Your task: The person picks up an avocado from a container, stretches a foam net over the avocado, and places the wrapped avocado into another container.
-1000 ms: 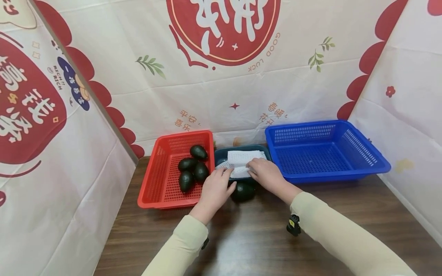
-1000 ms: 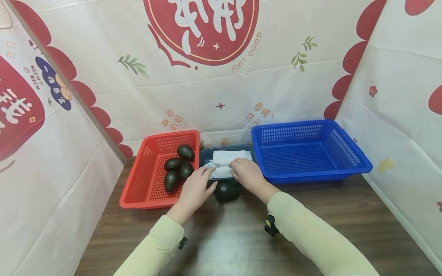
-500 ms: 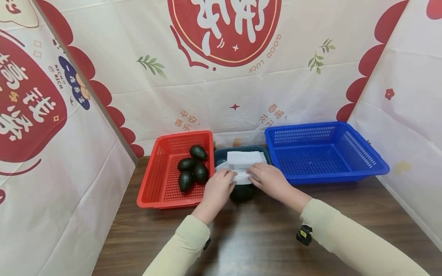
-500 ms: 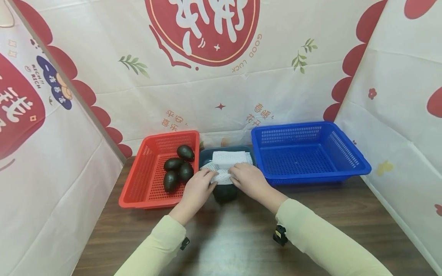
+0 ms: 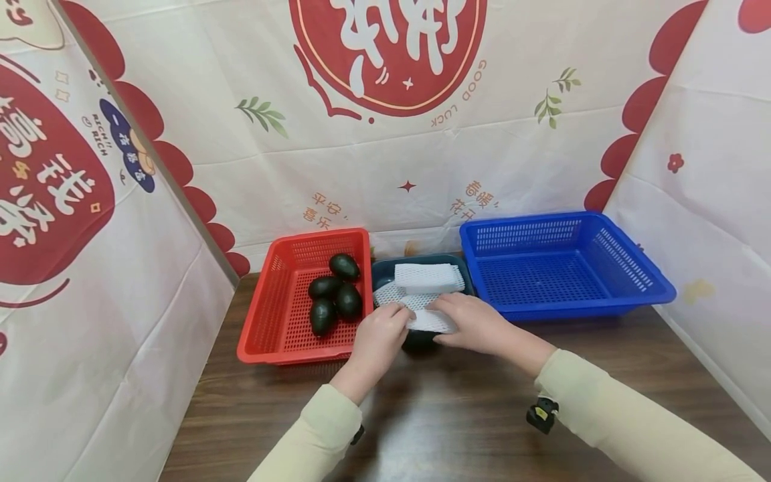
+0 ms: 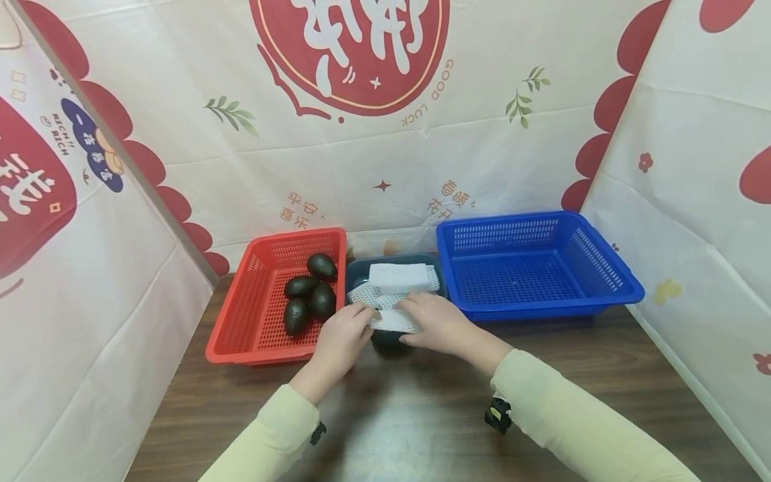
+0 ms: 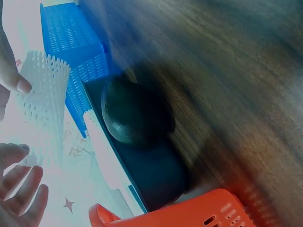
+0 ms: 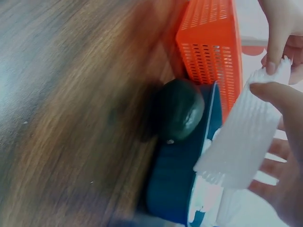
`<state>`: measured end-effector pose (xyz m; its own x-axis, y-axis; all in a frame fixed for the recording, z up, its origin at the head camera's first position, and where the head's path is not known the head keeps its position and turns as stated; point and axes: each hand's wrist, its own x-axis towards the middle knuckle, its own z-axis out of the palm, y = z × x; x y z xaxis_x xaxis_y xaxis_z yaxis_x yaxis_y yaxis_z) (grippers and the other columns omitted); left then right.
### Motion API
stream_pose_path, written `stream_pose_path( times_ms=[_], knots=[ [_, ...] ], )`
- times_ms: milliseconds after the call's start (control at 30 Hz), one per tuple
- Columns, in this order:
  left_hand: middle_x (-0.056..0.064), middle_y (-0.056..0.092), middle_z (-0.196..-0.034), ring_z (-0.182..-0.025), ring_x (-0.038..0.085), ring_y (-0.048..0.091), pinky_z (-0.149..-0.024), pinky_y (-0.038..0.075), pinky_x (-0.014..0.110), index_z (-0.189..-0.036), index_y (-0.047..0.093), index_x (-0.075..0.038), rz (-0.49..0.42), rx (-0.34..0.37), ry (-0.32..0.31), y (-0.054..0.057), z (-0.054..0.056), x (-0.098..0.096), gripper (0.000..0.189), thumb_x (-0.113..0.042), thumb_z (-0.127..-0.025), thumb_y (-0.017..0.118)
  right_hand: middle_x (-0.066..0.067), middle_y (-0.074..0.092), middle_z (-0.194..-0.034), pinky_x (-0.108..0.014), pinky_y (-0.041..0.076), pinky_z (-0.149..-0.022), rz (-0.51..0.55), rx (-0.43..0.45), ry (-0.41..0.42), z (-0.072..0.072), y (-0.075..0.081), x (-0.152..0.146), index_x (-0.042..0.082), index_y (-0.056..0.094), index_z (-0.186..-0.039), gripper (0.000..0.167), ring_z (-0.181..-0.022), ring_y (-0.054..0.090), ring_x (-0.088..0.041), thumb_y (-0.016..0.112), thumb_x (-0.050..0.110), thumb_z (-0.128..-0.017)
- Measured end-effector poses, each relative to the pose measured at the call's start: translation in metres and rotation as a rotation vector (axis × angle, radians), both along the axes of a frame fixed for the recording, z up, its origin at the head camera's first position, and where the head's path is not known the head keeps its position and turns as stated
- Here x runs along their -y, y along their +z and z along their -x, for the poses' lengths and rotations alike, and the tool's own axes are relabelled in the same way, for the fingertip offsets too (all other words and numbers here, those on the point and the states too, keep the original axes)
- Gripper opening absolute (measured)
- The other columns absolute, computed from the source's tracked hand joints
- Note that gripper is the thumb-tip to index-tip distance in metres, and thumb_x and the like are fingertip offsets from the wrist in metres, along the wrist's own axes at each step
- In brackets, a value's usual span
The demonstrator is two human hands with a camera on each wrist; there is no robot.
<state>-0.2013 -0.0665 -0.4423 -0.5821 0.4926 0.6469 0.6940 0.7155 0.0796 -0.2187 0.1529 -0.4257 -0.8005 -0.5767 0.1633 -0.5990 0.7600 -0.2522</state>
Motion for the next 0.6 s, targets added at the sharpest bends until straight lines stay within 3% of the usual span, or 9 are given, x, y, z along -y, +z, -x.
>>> stream_pose_path(
  times_ms=[133,300,433,600],
  knots=[
    [0.001,0.068,-0.092,-0.083,0.016,0.064,-0.071,0.055,0.026,-0.093,0.073,-0.014,-0.023,-0.090,-0.035,0.000,-0.004,-0.001,0.015,-0.004,-0.082,0.074,-0.006,0.061,-0.126,-0.044,0.047,-0.094,0.007,0.123,-0.013,-0.001,0.003,0.003,0.012,0.058,-0.132,0.068,-0.112,0.056,-0.023,0.081,0.044,-0.076],
    [-0.001,0.067,-0.093,-0.084,0.014,0.063,-0.071,0.055,0.026,-0.092,0.074,-0.015,-0.016,-0.168,-0.020,-0.002,-0.007,-0.003,0.013,-0.006,-0.083,0.074,-0.009,0.057,-0.132,-0.045,0.046,-0.094,0.055,0.239,-0.023,-0.002,0.005,0.005,0.010,0.053,-0.137,0.080,-0.114,0.055,-0.023,0.083,0.047,-0.073],
    [-0.001,0.067,-0.094,-0.086,0.014,0.064,-0.072,0.055,0.027,-0.092,0.074,-0.014,-0.053,-0.192,-0.017,-0.002,-0.009,-0.004,0.013,-0.006,-0.083,0.075,-0.008,0.058,-0.131,-0.041,0.048,-0.090,0.085,0.278,-0.034,-0.001,0.002,0.004,0.009,0.051,-0.139,0.082,-0.107,0.056,-0.019,0.084,0.044,-0.073],
    [0.001,0.067,-0.098,-0.090,0.015,0.064,-0.075,0.055,0.027,-0.098,0.073,-0.013,-0.089,-0.178,-0.015,-0.003,-0.011,-0.004,0.019,-0.004,-0.081,0.075,-0.006,0.061,-0.125,-0.040,0.050,-0.086,0.131,0.283,-0.067,0.000,-0.002,0.002,0.012,0.055,-0.134,0.070,-0.101,0.058,-0.018,0.083,0.039,-0.075]
  ],
)
